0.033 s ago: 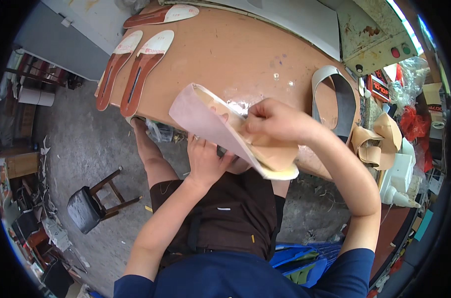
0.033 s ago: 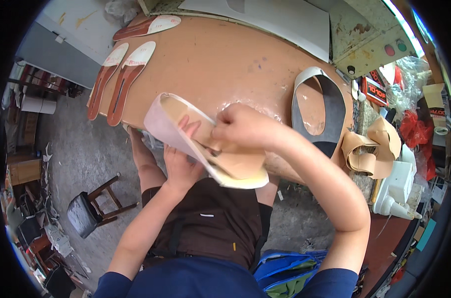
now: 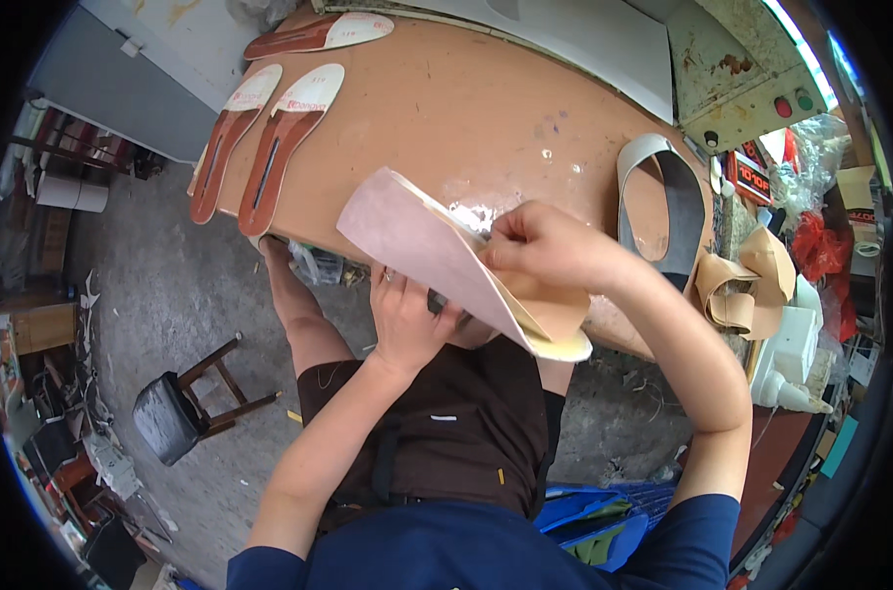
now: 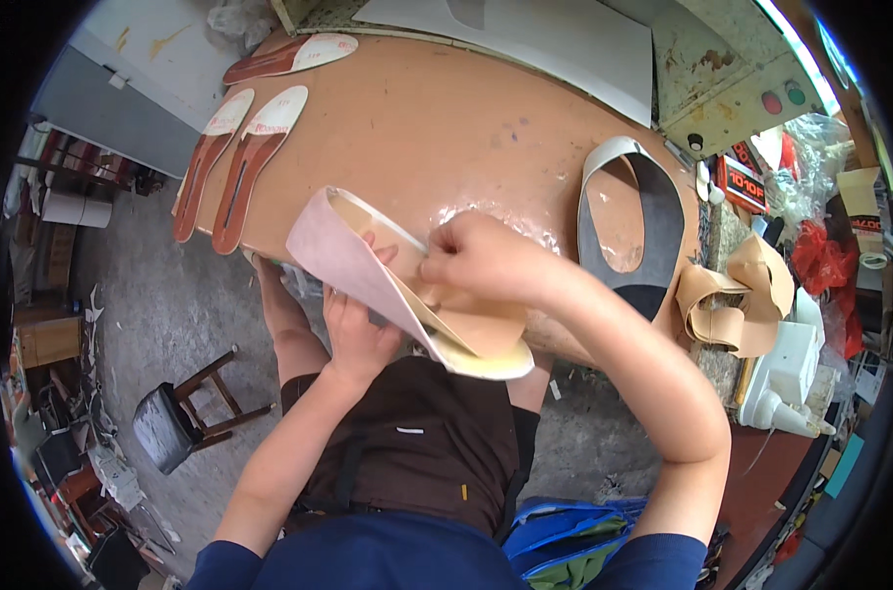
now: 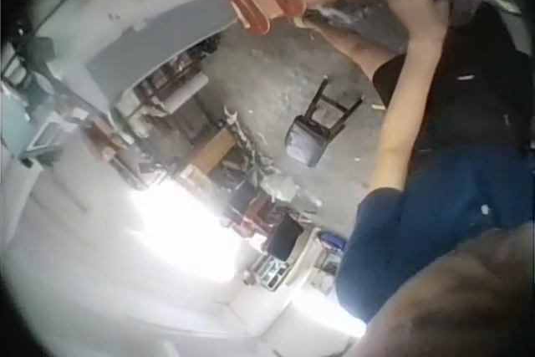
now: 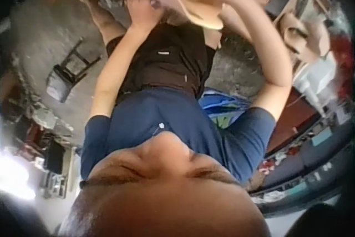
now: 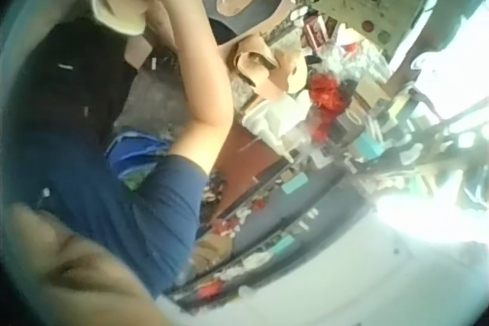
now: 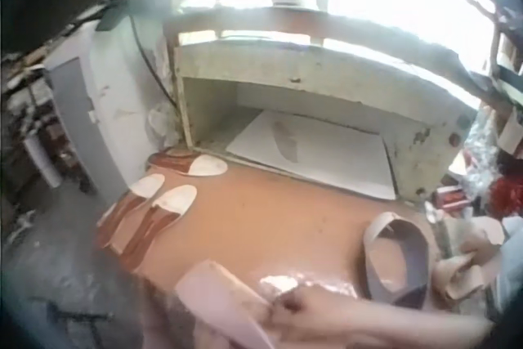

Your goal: The person is manually assembling shoe components, specifically attaching the upper material to a reinforced structure.

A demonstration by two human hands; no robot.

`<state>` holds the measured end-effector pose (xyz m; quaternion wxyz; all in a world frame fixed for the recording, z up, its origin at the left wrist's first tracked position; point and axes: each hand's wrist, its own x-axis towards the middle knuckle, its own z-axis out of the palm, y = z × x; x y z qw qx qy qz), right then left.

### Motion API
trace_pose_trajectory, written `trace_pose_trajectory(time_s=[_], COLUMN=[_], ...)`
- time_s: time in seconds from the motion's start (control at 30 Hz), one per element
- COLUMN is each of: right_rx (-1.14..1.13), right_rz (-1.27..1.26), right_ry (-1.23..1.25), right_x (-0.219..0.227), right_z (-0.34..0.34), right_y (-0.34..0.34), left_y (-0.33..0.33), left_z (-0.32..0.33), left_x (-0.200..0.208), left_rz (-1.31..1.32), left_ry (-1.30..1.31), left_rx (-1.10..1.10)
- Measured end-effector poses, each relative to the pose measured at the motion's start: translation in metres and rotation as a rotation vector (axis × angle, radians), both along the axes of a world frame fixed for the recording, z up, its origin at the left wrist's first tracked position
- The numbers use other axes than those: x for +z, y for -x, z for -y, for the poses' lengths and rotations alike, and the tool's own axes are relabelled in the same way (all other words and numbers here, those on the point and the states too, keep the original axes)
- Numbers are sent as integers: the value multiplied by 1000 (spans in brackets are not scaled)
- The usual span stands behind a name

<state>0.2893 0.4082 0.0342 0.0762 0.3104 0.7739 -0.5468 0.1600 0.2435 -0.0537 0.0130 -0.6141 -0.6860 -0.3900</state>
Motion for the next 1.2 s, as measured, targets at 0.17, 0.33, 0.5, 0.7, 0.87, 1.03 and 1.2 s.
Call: trace_pose_trajectory(time_s=[0.17,0.33,0.5,0.7,0.87,1.03,1.2], right_rx=[-28,-185,-241,-234,-262,-250,-173], right_rz=[-12,-235,-411,23,63,14,61], right_ry=[-99,-107,-193,-128,-160,-230,-252], right_x=[-8,1,19,9,-4,-4,-3], right_z=[9,17,24,40,49,49,49], right_y=[1,27,16,-34,-40,-39,-39], left_y=[5,10,9,10,10,12,15], left_z=[-6,-5,-4,-5,-5,-3,-1], left_x=[-14,-14,-10,-6,-4,-1,1], left_rz=[180,109,41,-64,-100,-163,-212], left_ry=[-42,-4,-1,121,132,179,215], left_rx=[-60,-92,-40,-102,-119,-150,-185])
